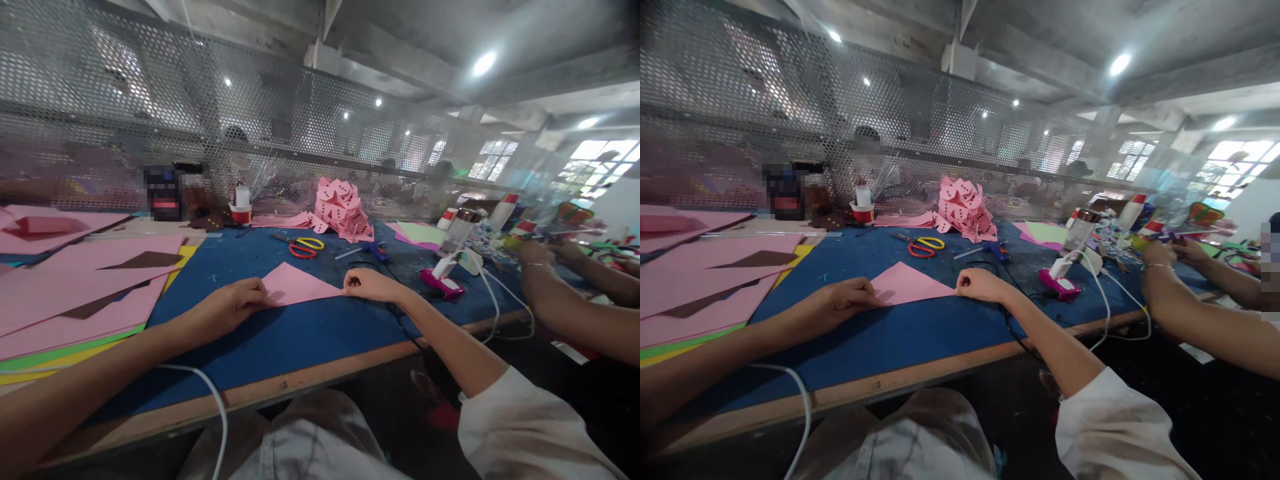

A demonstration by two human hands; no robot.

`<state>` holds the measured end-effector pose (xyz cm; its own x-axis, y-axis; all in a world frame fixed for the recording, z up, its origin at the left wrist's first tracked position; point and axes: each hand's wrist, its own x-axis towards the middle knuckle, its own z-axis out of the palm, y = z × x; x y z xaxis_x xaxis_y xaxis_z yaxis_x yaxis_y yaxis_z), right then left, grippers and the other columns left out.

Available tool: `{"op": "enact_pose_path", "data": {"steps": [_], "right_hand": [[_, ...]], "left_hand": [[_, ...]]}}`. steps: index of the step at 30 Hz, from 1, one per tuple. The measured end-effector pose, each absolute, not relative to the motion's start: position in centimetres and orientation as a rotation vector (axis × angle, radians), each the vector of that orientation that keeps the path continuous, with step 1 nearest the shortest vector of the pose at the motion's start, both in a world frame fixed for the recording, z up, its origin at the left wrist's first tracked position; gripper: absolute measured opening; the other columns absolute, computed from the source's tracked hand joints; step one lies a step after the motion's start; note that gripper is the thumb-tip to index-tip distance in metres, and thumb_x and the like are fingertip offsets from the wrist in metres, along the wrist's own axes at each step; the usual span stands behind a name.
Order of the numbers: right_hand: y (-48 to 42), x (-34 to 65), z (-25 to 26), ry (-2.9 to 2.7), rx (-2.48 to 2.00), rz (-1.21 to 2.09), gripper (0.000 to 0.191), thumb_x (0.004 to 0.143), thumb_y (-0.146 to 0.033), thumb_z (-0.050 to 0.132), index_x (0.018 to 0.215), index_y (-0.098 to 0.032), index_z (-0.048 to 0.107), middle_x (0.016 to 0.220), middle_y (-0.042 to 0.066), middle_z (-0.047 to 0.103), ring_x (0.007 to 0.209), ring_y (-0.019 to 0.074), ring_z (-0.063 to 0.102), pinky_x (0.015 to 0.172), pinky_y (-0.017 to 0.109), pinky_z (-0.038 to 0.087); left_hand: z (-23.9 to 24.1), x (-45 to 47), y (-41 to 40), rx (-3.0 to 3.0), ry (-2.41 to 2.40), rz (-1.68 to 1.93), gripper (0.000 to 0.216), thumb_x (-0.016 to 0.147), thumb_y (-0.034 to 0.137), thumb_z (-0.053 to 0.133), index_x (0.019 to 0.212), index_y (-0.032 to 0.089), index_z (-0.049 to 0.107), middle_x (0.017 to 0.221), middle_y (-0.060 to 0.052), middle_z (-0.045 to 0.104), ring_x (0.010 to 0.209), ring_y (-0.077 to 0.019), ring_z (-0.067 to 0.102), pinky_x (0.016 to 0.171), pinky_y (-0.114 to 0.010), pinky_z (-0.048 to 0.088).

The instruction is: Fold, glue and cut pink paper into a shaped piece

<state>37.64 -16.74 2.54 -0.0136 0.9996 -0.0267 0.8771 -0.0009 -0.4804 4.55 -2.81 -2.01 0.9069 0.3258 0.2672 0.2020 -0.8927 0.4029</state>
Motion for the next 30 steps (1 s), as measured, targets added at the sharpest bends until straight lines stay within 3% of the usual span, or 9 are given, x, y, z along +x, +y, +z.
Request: {"op": "enact_pose_path", "data": {"steps": [13,18,23,27,30], "right_hand": [[-16.8,39.8,2.0,-1.917,-1.875,0.650,0.012,0.080,-0.019,0.064,0.090,-0.015,0.068,0.082,0.002,0.067,0.073,0.0147,0.060,0.065,0.023,0.043],[-16.7,40.6,1.8,-1.899,-1.853,0.693,0.016,0.078,-0.015,0.061,0.092,-0.014,0.069,0.083,0.003,0.068,0.075,0.0153,0.060,0.068,0.024,0.044],[-16.7,40.7,3.2,-1.881,-1.809,0.689,0.019,0.082,-0.017,0.060,0.099,-0.014,0.069,0.098,0.007,0.071,0.088,0.0169,0.064,0.079,0.026,0.047],[-15.8,36.8,5.3,-1.962,-1.683,0.612,0.016,0.087,-0.022,0.061,0.099,-0.015,0.068,0.099,0.007,0.071,0.089,0.0172,0.064,0.079,0.026,0.046],[-14.2,32.1,5.6,-2.089,-1.552,0.622,0.015,0.089,-0.027,0.063,0.096,-0.015,0.070,0.094,0.005,0.072,0.085,0.0168,0.064,0.078,0.027,0.045]], "left_hand": [[-1.5,4.8,-3.3,2.693,0.395,0.519,0.038,0.104,0.046,0.044,0.110,0.029,0.077,0.102,-0.002,0.068,0.091,-0.0161,0.063,0.083,-0.021,0.047],[-1.6,4.7,-3.3,2.697,0.375,0.507,0.034,0.104,0.042,0.045,0.114,0.030,0.076,0.101,-0.002,0.067,0.091,-0.0159,0.063,0.082,-0.021,0.046],[-1.4,4.8,-3.4,2.716,0.386,0.517,0.033,0.105,0.040,0.045,0.112,0.030,0.076,0.102,-0.003,0.067,0.091,-0.0152,0.064,0.082,-0.021,0.046],[-1.5,4.8,-3.4,2.734,0.373,0.490,0.030,0.104,0.032,0.046,0.115,0.031,0.075,0.107,-0.002,0.067,0.096,-0.0154,0.065,0.086,-0.022,0.046],[-1.2,4.8,-3.6,2.732,0.382,0.497,0.028,0.101,0.026,0.048,0.108,0.025,0.076,0.105,-0.005,0.067,0.095,-0.0167,0.065,0.086,-0.024,0.047]]}}
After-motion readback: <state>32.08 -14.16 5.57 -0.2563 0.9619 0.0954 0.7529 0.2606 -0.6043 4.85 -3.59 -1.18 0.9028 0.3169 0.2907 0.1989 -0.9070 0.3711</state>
